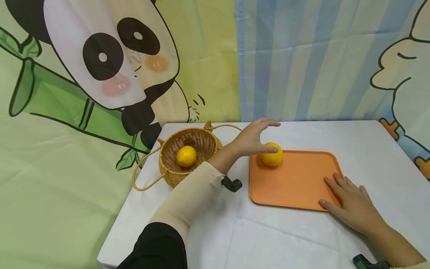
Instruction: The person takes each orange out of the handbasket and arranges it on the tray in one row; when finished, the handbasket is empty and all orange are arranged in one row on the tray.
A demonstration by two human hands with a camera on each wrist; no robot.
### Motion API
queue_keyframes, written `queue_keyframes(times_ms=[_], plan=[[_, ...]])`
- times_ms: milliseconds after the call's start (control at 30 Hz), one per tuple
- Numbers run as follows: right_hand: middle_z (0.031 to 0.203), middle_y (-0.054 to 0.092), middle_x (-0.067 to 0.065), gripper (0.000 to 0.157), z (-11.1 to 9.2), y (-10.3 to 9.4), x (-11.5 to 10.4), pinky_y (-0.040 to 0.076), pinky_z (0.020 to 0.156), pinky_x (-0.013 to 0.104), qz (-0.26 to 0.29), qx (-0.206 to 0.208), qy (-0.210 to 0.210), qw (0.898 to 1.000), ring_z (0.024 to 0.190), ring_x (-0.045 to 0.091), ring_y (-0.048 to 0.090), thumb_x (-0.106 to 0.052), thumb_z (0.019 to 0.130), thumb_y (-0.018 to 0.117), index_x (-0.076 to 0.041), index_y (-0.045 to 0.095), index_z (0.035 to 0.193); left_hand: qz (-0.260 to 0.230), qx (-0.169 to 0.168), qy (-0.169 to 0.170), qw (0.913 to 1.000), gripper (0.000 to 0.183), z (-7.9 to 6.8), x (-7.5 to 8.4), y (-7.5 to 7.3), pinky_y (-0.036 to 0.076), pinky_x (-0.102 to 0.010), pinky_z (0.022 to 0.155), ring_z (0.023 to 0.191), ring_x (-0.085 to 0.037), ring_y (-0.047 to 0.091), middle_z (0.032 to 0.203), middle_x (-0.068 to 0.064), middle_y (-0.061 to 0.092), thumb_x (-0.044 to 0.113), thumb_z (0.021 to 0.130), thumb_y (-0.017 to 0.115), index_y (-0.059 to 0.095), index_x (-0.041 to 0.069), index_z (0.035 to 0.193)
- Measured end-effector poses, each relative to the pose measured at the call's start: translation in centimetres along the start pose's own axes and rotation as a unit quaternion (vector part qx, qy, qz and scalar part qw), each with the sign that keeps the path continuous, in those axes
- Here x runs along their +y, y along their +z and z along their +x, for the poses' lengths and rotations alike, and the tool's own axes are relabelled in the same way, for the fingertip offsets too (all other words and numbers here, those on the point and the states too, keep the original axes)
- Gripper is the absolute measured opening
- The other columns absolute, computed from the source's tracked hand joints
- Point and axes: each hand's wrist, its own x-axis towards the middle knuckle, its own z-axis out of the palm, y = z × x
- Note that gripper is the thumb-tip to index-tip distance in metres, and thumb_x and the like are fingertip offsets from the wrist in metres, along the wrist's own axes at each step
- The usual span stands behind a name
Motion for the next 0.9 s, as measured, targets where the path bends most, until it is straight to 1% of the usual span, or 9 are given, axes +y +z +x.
queue_keyframes(times_ms=[300,433,600,767,833,900], plan=[[0.166,0.026,0.037,0.095,0.0,0.1,0.2,0.0,0.113,0.085,-0.004,-0.002,0.0,1.0,0.151,0.063,0.019,-0.064,0.098,0.066,-0.002,0.037,0.164,0.003,0.001,-0.012,0.9999,0.077,-0.4,-0.4,-1.3,0.037,-0.04,0.12,0.151,-0.015,0.038,0.165,0.004,0.041,0.039,0.089,0.088,0.053,0.027,0.156],[0.166,0.026,0.037,0.095,0.0,0.1,0.2,0.0,0.113,0.085,-0.004,-0.001,-0.001,1.0,0.151,0.064,0.02,-0.064,0.098,0.066,-0.002,0.038,0.163,-0.005,0.004,-0.014,0.9999,0.076,-0.7,-0.7,-1.9,0.037,-0.039,0.12,0.15,-0.013,0.038,0.163,0.005,0.042,0.039,0.088,0.089,0.055,0.027,0.155],[0.167,0.024,0.036,0.095,0.0,0.2,0.3,-0.005,0.115,0.082,0.003,-0.002,-0.003,1.0,0.153,0.062,0.016,-0.064,0.098,0.066,-0.002,0.036,0.164,-0.009,0.01,-0.012,0.9998,0.076,-1.1,-1.0,-2.5,0.038,-0.036,0.118,0.147,-0.013,0.042,0.161,0.004,0.044,0.038,0.087,0.09,0.056,0.027,0.154],[0.167,0.024,0.036,0.096,0.0,0.3,0.4,-0.007,0.115,0.081,0.003,0.002,-0.004,1.0,0.153,0.062,0.015,-0.065,0.098,0.065,-0.003,0.035,0.165,-0.007,0.013,-0.016,0.9998,0.078,-1.4,-1.3,-3.2,0.039,-0.04,0.119,0.148,-0.015,0.041,0.161,0.004,0.044,0.036,0.087,0.091,0.056,0.026,0.155],[0.166,0.026,0.036,0.096,0.0,0.3,0.4,-0.005,0.115,0.082,0.0,0.006,-0.003,1.0,0.152,0.062,0.018,-0.065,0.097,0.066,-0.003,0.037,0.164,-0.005,0.013,-0.02,0.9997,0.078,-1.6,-1.3,-3.5,0.039,-0.041,0.119,0.148,-0.015,0.041,0.161,0.004,0.043,0.036,0.087,0.091,0.055,0.027,0.155],[0.167,0.025,0.036,0.096,0.0,0.3,0.4,-0.006,0.115,0.082,0.0,0.003,-0.002,1.0,0.152,0.063,0.017,-0.065,0.098,0.066,-0.002,0.036,0.164,-0.005,0.012,-0.026,0.9996,0.078,-1.7,-1.3,-3.7,0.039,-0.041,0.119,0.148,-0.016,0.041,0.162,0.004,0.042,0.037,0.087,0.091,0.054,0.028,0.155]])
